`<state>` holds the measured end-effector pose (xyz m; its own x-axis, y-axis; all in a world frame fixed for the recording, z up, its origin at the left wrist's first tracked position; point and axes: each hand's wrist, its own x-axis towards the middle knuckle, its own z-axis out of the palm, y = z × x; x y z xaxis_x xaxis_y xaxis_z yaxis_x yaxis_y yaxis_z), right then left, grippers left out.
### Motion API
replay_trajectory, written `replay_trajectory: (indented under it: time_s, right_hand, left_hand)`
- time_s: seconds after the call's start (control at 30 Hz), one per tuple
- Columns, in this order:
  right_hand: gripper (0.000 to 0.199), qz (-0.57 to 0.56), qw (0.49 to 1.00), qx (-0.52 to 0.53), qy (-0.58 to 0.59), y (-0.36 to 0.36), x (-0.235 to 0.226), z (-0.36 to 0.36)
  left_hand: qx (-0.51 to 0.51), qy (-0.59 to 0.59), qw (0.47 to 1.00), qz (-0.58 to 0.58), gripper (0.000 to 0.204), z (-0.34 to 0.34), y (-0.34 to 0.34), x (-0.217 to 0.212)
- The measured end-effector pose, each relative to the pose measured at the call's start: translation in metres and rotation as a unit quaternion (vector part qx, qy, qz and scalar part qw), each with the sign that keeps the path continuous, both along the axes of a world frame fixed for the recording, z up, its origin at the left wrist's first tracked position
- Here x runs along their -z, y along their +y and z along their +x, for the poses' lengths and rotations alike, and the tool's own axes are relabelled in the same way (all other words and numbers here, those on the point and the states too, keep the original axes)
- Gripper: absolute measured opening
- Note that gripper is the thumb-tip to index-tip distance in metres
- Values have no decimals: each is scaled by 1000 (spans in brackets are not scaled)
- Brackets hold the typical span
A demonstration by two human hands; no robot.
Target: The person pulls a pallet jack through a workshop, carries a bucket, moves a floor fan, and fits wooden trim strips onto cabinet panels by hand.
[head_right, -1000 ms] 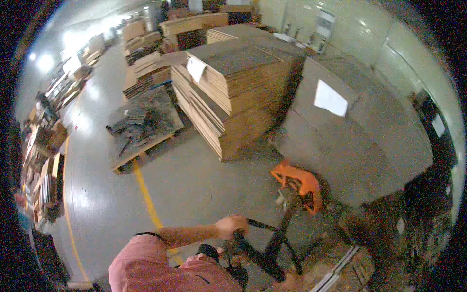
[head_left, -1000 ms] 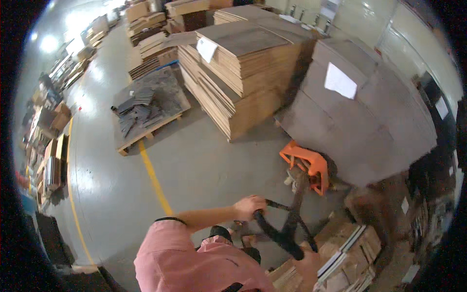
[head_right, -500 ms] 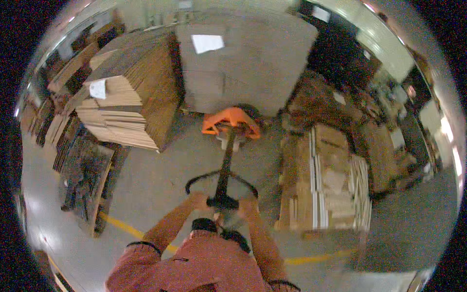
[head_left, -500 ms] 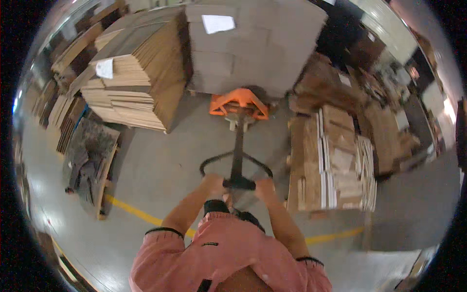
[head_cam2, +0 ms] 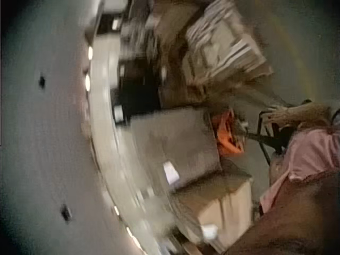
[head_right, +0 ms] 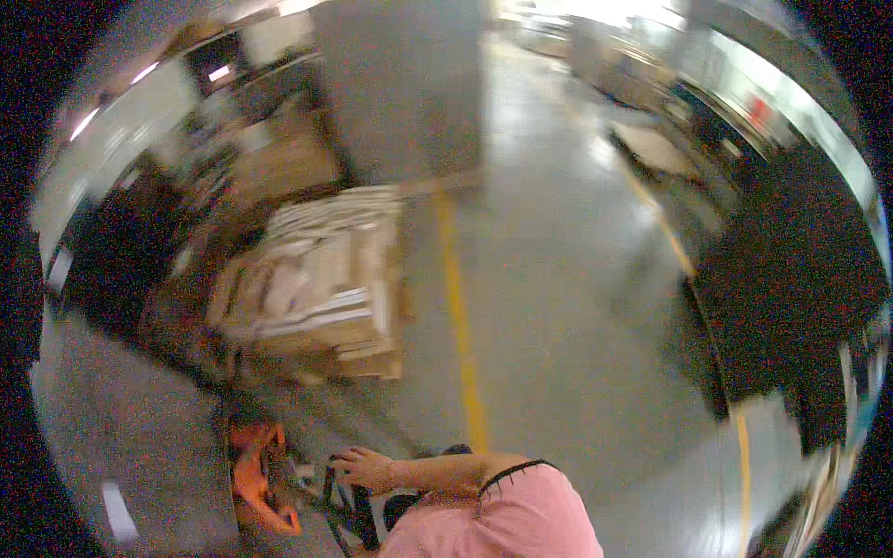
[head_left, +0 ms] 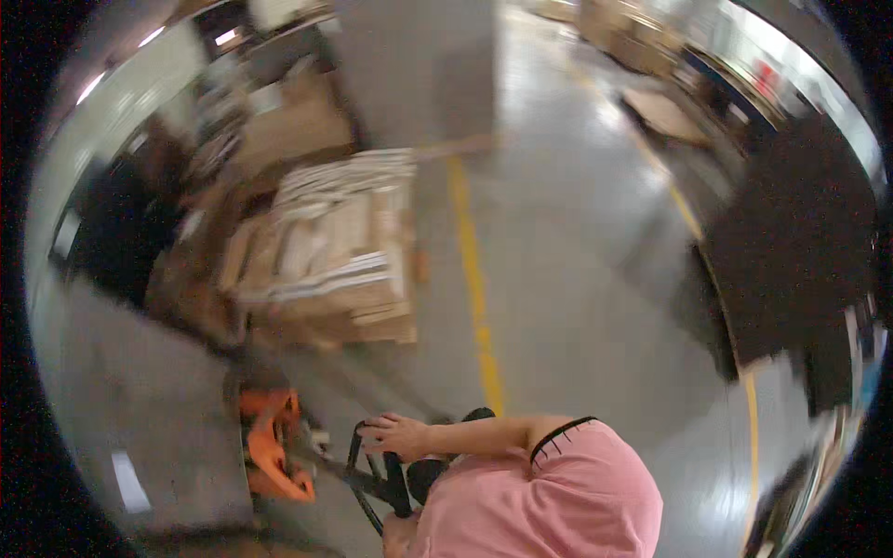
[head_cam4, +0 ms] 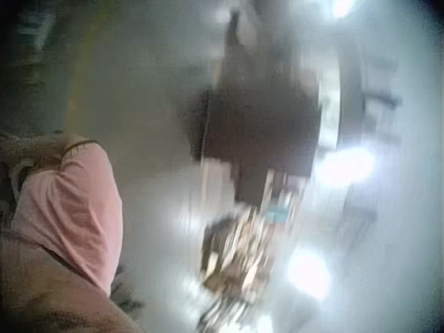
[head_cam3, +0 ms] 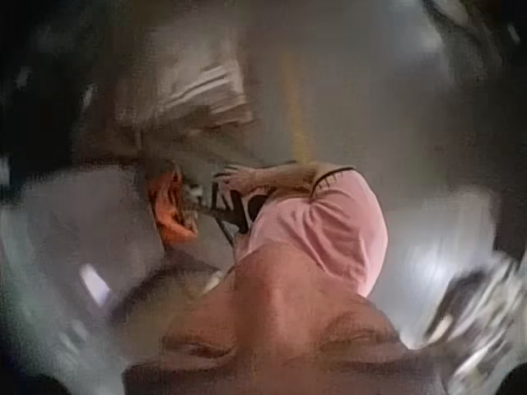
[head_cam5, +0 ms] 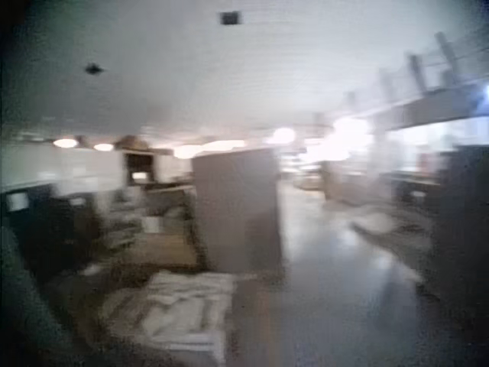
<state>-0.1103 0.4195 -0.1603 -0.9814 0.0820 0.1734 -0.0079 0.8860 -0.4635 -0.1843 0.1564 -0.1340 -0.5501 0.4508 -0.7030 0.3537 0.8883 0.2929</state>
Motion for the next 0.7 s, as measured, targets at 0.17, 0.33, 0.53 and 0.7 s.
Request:
replay_trajectory:
  time_s: [0.17,0.33,0.53,0.7]
  right_hand:
    - [57,-159,894,419,8,32,-4,149]
    - [50,-231,727,618,-190,-70,47,322]
    - [44,-384,757,470,-241,-256,81,415]
    - [51,-464,653,543,-251,-354,116,484]
  left_hand:
    - [89,-84,992,39,48,-6,65,-39]
    - [79,-204,939,265,39,79,69,-35]
    - [105,-273,890,349,42,173,56,18]
    - [242,-188,896,322,49,236,85,50]
